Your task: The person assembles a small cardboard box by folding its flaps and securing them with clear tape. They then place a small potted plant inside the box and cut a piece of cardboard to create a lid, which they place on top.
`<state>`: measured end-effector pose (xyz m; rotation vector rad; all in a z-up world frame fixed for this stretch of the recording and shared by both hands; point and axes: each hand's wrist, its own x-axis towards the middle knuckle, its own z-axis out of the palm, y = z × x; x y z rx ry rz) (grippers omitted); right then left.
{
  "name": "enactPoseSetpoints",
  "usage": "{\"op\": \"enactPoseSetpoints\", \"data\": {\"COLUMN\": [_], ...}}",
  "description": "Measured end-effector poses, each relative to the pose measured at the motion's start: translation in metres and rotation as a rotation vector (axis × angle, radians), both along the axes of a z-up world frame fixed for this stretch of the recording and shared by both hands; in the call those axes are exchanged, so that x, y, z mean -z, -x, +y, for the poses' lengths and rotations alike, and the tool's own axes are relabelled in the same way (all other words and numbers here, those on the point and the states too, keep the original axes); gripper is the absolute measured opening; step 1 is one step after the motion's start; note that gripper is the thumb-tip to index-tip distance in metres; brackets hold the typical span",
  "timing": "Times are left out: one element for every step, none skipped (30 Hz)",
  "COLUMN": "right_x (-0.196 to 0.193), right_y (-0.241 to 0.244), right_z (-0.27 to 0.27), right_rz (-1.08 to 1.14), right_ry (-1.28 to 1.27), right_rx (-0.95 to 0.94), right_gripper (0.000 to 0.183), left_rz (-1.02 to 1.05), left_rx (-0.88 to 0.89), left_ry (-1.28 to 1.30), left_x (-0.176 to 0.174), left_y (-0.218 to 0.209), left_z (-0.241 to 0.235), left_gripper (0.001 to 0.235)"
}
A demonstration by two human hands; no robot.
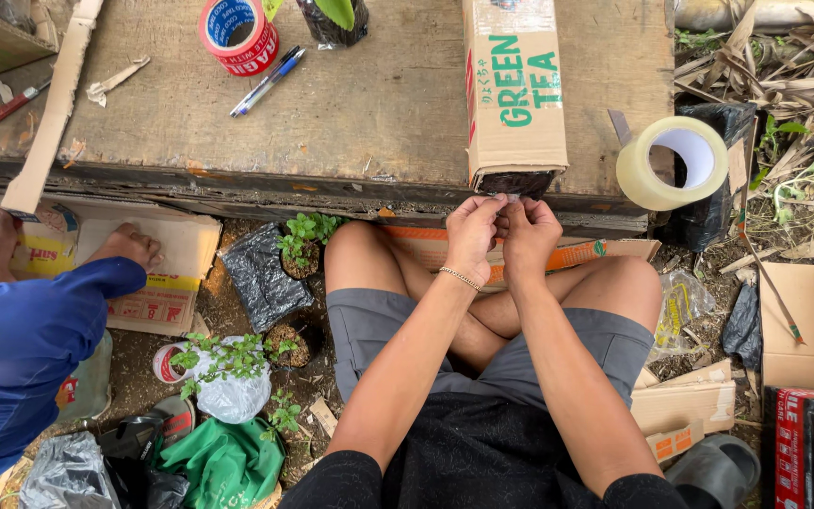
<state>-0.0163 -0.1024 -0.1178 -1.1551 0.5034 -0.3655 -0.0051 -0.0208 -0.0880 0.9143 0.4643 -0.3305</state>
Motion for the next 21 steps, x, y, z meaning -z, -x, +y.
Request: {"op": "enactPoseSetpoints", "data": {"right_x": [0.000, -0.001, -0.002, -0.002, -0.002, -0.002, -0.001, 0.000, 0.000, 0.000, -0.001, -0.002, -0.005, -0.008, -0.012, -0.017, -0.022, -0.026, -0.029, -0.032, -0.034], "right_y": [0.002, 0.001, 0.001, 0.001, 0.001, 0.000, 0.000, -0.001, -0.002, -0.002, -0.002, 0.001, 0.003, 0.008, 0.016, 0.017, 0.017, 0.023, 0.027, 0.028, 0.027], "right_z": [0.000, 0.001, 0.002, 0.001, 0.001, 0.000, 0.000, -0.001, -0.002, -0.003, -0.004, -0.004, -0.004, -0.004, -0.002, 0.000, 0.002, 0.004, 0.006, 0.008, 0.010], "right_rz": [0.009, 0.009, 0.009, 0.011, 0.015, 0.018, 0.022, 0.012, 0.002, -0.010, 0.016, 0.042, 0.068, 0.081, 0.093, 0.096, 0.081, 0.080, 0.078, 0.057, 0.036], "right_ry": [0.006, 0.011, 0.016, 0.023, 0.035, 0.049, 0.062, 0.074, 0.087, 0.099, 0.125, 0.151, 0.177, 0.116, 0.054, -0.007, -0.071, -0.135, -0.199, -0.189, -0.179], "right_rx": [0.007, 0.001, -0.004, -0.010, -0.009, -0.008, -0.007, -0.007, -0.006, -0.005, -0.019, -0.033, -0.046, -0.044, -0.041, -0.040, -0.037, -0.032, -0.027, -0.026, -0.025], "right_gripper": [0.016, 0.015, 0.015, 0.015, 0.015, 0.016, 0.017, 0.017, 0.017, 0.017, 0.017, 0.017, 0.018, 0.016, 0.015, 0.014, 0.015, 0.016, 0.017, 0.016, 0.015], "left_rz": [-0.003, -0.010, -0.017, -0.023, -0.028, -0.046, -0.065, -0.083, -0.081, -0.080, -0.080, -0.074, -0.067, -0.059, -0.044, -0.038, -0.032, -0.057, -0.082, -0.109, -0.191], "left_rx": [-0.007, -0.013, -0.033, -0.053, -0.073, -0.107, -0.142, -0.177, -0.194, -0.211, -0.228, -0.216, -0.204, -0.190, -0.164, -0.141, -0.118, -0.125, -0.132, -0.137, -0.145], "left_ry": [0.008, 0.014, 0.015, 0.017, 0.019, 0.042, 0.066, 0.090, 0.079, 0.068, 0.057, 0.037, 0.017, -0.004, -0.019, -0.033, -0.047, -0.072, -0.097, -0.124, -0.214], "left_x": [0.001, 0.001, 0.001, 0.001, 0.001, 0.001, 0.001, 0.001, 0.001, 0.000, -0.001, -0.002, -0.004, -0.005, -0.007, -0.009, -0.011, -0.012, -0.013, -0.013, -0.013], "left_y": [0.002, 0.002, 0.003, 0.005, 0.006, 0.007, 0.007, 0.008, 0.008, 0.008, 0.009, 0.010, 0.011, 0.013, 0.017, 0.016, 0.013, 0.016, 0.018, 0.019, 0.023], "left_z": [-0.001, -0.003, -0.004, -0.006, -0.008, -0.012, -0.015, -0.018, -0.021, -0.023, -0.023, -0.023, -0.022, -0.019, -0.017, -0.014, -0.012, -0.011, -0.011, -0.010, -0.010], "left_gripper": [0.018, 0.017, 0.017, 0.017, 0.017, 0.017, 0.016, 0.016, 0.015, 0.014, 0.014, 0.012, 0.011, 0.011, 0.011, 0.012, 0.014, 0.016, 0.018, 0.020, 0.021]}}
